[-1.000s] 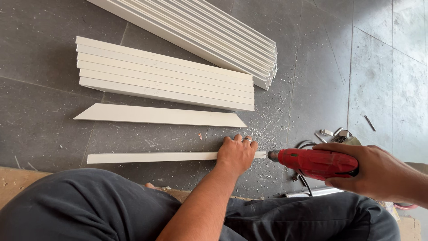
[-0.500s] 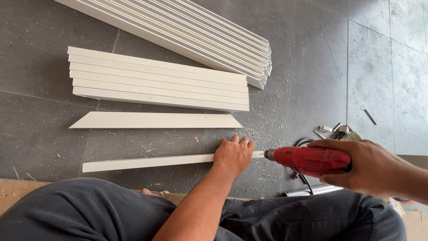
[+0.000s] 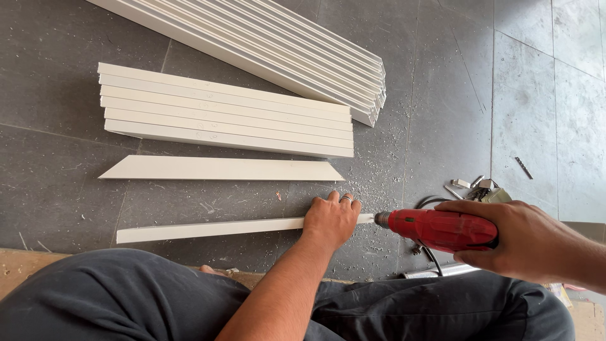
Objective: The person sits on the floor and uses a red corded drill to make holes in white plastic moldings. They hold each molding with one hand and drill with the other, then set the drilled pieces aside.
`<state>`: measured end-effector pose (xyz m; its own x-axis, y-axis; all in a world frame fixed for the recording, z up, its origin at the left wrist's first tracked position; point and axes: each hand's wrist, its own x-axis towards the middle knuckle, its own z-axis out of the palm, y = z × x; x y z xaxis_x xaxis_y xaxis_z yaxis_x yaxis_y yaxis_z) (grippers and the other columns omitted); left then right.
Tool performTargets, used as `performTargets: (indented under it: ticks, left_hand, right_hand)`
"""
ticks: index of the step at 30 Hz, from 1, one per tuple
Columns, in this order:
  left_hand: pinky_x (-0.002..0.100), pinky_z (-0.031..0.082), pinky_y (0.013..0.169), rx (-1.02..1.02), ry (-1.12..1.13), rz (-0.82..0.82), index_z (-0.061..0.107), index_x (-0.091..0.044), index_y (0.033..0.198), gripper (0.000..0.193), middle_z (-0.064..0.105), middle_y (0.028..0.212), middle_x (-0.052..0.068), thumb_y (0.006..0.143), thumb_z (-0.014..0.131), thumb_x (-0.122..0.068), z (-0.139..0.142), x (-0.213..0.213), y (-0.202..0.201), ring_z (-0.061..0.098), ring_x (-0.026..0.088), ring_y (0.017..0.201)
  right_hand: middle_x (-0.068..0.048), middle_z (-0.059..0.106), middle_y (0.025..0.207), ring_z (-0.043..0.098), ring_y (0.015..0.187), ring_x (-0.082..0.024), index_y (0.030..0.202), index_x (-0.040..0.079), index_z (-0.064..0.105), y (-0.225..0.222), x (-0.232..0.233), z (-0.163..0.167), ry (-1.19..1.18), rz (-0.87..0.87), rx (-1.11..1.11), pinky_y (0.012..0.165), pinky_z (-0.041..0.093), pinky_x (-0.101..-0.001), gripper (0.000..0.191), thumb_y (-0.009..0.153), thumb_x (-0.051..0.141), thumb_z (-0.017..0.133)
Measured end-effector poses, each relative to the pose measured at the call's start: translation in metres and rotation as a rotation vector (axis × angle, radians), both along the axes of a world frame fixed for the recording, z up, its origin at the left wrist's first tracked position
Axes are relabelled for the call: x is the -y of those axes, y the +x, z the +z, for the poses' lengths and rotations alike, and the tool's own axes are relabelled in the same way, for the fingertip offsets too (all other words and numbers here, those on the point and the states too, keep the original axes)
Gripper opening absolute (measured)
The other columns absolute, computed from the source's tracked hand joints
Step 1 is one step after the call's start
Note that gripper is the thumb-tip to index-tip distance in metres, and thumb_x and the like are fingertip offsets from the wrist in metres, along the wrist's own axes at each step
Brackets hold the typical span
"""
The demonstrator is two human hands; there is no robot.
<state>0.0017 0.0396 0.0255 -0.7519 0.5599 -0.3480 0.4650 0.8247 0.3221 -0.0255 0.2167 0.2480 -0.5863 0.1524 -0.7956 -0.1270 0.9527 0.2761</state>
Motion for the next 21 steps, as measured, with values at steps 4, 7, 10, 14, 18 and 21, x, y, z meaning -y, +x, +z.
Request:
performTargets:
  ticks: [4,7,10,14,18,21]
  left_hand:
    - [0.041,0.061,0.081,-0.01,-0.01,-0.011,0.055,-0.012,0.13,0.029,0.062,0.127,0.006,0.104,0.049,-0.022,0.001,0.0,0.001,0.061,0.021,0.116]
    - [0.043,0.059,0.084,-0.007,-0.002,0.0,0.055,-0.012,0.131,0.029,0.062,0.128,0.006,0.105,0.048,-0.022,0.0,0.0,0.001,0.061,0.021,0.117]
    - [0.047,0.052,0.093,0.008,0.002,0.007,0.055,-0.013,0.132,0.028,0.063,0.13,0.005,0.107,0.045,-0.021,-0.002,-0.001,0.003,0.06,0.021,0.12]
    - [0.054,0.045,0.096,-0.032,0.087,0.064,0.052,-0.016,0.135,0.034,0.055,0.145,0.007,0.102,0.046,-0.02,-0.007,0.001,0.001,0.056,0.024,0.125]
    - [0.055,0.043,0.101,-0.015,0.037,0.028,0.051,-0.018,0.138,0.035,0.055,0.147,0.009,0.104,0.045,-0.02,-0.009,0.002,0.003,0.056,0.024,0.127]
    - [0.054,0.043,0.1,-0.028,0.044,0.033,0.051,-0.018,0.138,0.034,0.054,0.148,0.008,0.104,0.046,-0.02,-0.008,0.001,0.002,0.056,0.024,0.127]
  right_hand:
    - [0.007,0.085,0.1,0.078,0.09,-0.015,0.145,0.037,0.048,-0.001,0.001,0.0,0.013,0.006,0.009,0.106,0.06,-0.0348,0.075,0.08,0.047,0.083]
    - [0.007,0.084,0.099,0.077,0.091,-0.014,0.145,0.038,0.049,-0.002,0.002,0.0,0.024,0.027,0.0,0.107,0.059,-0.0349,0.075,0.079,0.048,0.083]
    - [0.008,0.085,0.097,0.077,0.092,-0.013,0.148,0.039,0.05,-0.002,0.003,0.002,0.037,0.063,0.006,0.108,0.057,-0.0348,0.077,0.078,0.049,0.083]
    - [0.008,0.084,0.098,0.077,0.091,-0.013,0.144,0.04,0.051,-0.003,0.006,0.005,0.014,0.075,-0.013,0.106,0.058,-0.0339,0.074,0.078,0.047,0.083]
    - [0.007,0.081,0.099,0.079,0.093,-0.012,0.146,0.04,0.047,-0.003,0.015,0.009,0.073,0.107,0.023,0.106,0.057,-0.0328,0.076,0.077,0.046,0.078]
    - [0.006,0.079,0.099,0.077,0.092,-0.013,0.147,0.041,0.046,-0.003,0.022,0.013,0.081,0.129,0.03,0.103,0.058,-0.032,0.076,0.077,0.045,0.078]
